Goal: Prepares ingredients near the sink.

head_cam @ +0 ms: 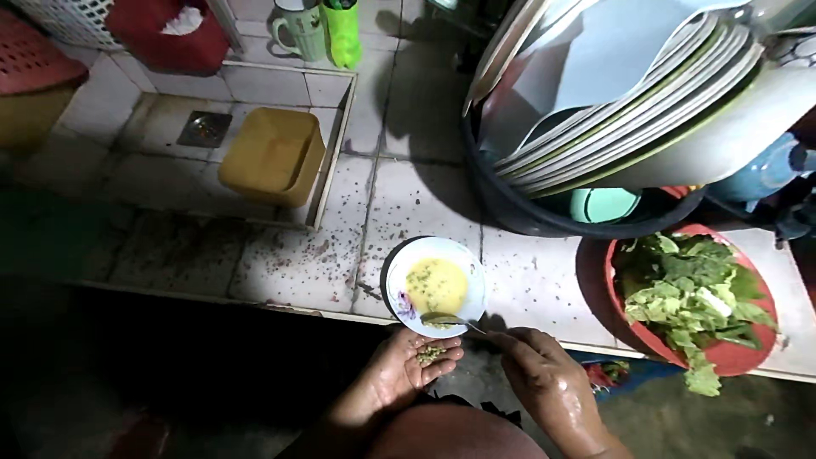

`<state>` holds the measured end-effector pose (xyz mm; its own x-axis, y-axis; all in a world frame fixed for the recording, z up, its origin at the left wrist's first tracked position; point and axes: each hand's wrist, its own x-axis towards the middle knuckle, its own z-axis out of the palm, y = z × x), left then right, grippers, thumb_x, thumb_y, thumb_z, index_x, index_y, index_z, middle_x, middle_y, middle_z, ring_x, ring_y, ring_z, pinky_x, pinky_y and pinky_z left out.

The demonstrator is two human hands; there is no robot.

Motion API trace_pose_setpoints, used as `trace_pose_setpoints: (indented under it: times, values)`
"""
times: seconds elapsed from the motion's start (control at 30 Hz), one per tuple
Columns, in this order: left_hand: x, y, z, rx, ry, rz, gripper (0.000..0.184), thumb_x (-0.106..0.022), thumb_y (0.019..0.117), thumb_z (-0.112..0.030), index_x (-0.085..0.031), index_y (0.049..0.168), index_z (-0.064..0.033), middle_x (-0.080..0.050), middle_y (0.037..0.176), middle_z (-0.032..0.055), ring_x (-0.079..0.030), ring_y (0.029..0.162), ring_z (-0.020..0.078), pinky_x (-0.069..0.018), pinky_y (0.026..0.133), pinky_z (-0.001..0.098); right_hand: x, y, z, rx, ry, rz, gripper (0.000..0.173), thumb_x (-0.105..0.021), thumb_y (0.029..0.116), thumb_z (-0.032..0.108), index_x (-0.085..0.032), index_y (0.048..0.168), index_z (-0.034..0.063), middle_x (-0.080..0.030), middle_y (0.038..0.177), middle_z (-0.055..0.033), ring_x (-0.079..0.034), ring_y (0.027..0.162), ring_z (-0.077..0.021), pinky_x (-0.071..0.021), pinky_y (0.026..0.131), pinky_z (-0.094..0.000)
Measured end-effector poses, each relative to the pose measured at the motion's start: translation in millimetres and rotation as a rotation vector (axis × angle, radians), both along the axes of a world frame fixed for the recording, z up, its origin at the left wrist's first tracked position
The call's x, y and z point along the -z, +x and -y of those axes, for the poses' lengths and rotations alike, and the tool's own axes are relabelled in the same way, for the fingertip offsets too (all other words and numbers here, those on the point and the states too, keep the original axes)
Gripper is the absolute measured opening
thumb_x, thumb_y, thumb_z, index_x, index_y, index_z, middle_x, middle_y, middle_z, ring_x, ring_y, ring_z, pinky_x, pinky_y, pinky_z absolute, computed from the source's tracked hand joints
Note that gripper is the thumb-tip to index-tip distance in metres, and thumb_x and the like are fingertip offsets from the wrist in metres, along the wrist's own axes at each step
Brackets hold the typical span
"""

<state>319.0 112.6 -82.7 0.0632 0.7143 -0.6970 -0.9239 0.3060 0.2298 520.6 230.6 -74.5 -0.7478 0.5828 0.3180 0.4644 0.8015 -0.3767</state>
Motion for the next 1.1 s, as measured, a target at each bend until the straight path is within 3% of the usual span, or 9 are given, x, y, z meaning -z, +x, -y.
trace_pose_setpoints:
  times: [0.37,0.43,0.53,0.63,0.73,0.83,0.97,1.1]
  values:
    - [-2.1,4.1,0.0,-0.05,-0.018,0.002,0.04,-0.033,0.1121,-0.025,-0.063,0.117,0.0018,-0.073,0.11,0.0186,-0.074,0.098,0.0259,-0.0596,0.087,0.034,0.5,3.4,7.9,-0.009,-0.021,-0.016,0.028,-0.056,0.0933,0.011,-0.081,0.106,0.0147,-0.075,0.1,-0.0074,-0.072,0.092,-0.0202,-0.0606,0.079,-0.033]
    - [-3.6,5.8,0.3,-0.073,-0.032,0.005,0.04,-0.029,0.1123,-0.024,-0.06,0.119,0.0013,-0.072,0.108,0.0187,-0.073,0.097,0.0265,-0.0596,0.088,0.0352,-1.2,5.1,10.1,-0.052,-0.061,-0.031,0.024,-0.058,0.0894,0.012,-0.08,0.099,0.0142,-0.074,0.096,-0.0055,-0.072,0.09,-0.0175,-0.0601,0.078,-0.0303]
    - [-3.6,7.9,0.7,-0.114,-0.056,0.022,0.036,-0.033,0.112,-0.023,-0.058,0.117,0.0012,-0.071,0.105,0.0191,-0.073,0.095,0.0277,-0.0602,0.087,0.0367,-6.8,3.2,9.5,-0.097,-0.109,-0.047,0.022,-0.059,0.0877,0.013,-0.079,0.096,0.0143,-0.074,0.095,-0.0033,-0.071,0.088,-0.0144,-0.06,0.078,-0.0283]
    - [-1.5,8.8,2.0,-0.092,-0.003,0.012,0.034,-0.037,0.111,-0.02,-0.063,0.117,0.0009,-0.072,0.107,0.0168,-0.073,0.095,0.0243,-0.0596,0.087,0.0337,-14.5,-11.8,-0.2,-0.005,-0.105,-0.065,0.025,-0.06,0.0872,0.008,-0.079,0.103,0.0107,-0.072,0.097,-0.0065,-0.07,0.084,-0.0174,-0.0606,0.072,-0.0327]
    - [-1.4,9.5,3.9,-0.092,-0.006,0.001,0.031,-0.041,0.11,-0.019,-0.064,0.115,0.0004,-0.073,0.105,0.0157,-0.073,0.093,0.023,-0.0601,0.085,0.0323,-24.1,-35.0,-11.5,0.082,-0.068,0.037,0.025,-0.064,0.0896,-0.001,-0.076,0.111,0.0033,-0.071,0.105,-0.0153,-0.071,0.09,-0.0295,-0.0612,0.075,-0.0453]
    - [-2.0,9.8,6.2,-0.119,-0.021,-0.003,0.03,-0.041,0.1099,-0.018,-0.063,0.115,0.0013,-0.073,0.105,0.0162,-0.073,0.093,0.0237,-0.0602,0.085,0.0332,-24.2,-57.5,-22.3,0.103,-0.001,0.111,0.025,-0.066,0.0911,-0.005,-0.074,0.114,-0.0004,-0.07,0.108,-0.0208,-0.071,0.093,-0.0378,-0.0605,0.075,-0.0517]
    - [-3.5,9.1,8.3,-0.148,-0.016,-0.002,0.031,-0.04,0.1099,-0.018,-0.063,0.116,0.0014,-0.072,0.106,0.0163,-0.073,0.094,0.0236,-0.0597,0.086,0.0334,-20.5,-71.2,-26.3,0.064,0.063,0.161,0.026,-0.066,0.0909,-0.006,-0.074,0.115,-0.0003,-0.07,0.11,-0.0208,-0.071,0.094,-0.0389,-0.0604,0.073,-0.0516]
    - [-3.6,7.1,9.5,-0.153,-0.009,0.006,0.033,-0.038,0.1104,-0.018,-0.064,0.114,0.0016,-0.073,0.104,0.0161,-0.073,0.094,0.0236,-0.0595,0.087,0.0338,-18.7,-60.3,-16.5,0.006,0.05,0.111,0.028,-0.071,0.0851,-0.006,-0.076,0.112,0.0016,-0.071,0.105,-0.019,-0.072,0.088,-0.037,-0.0604,0.069,-0.0501]
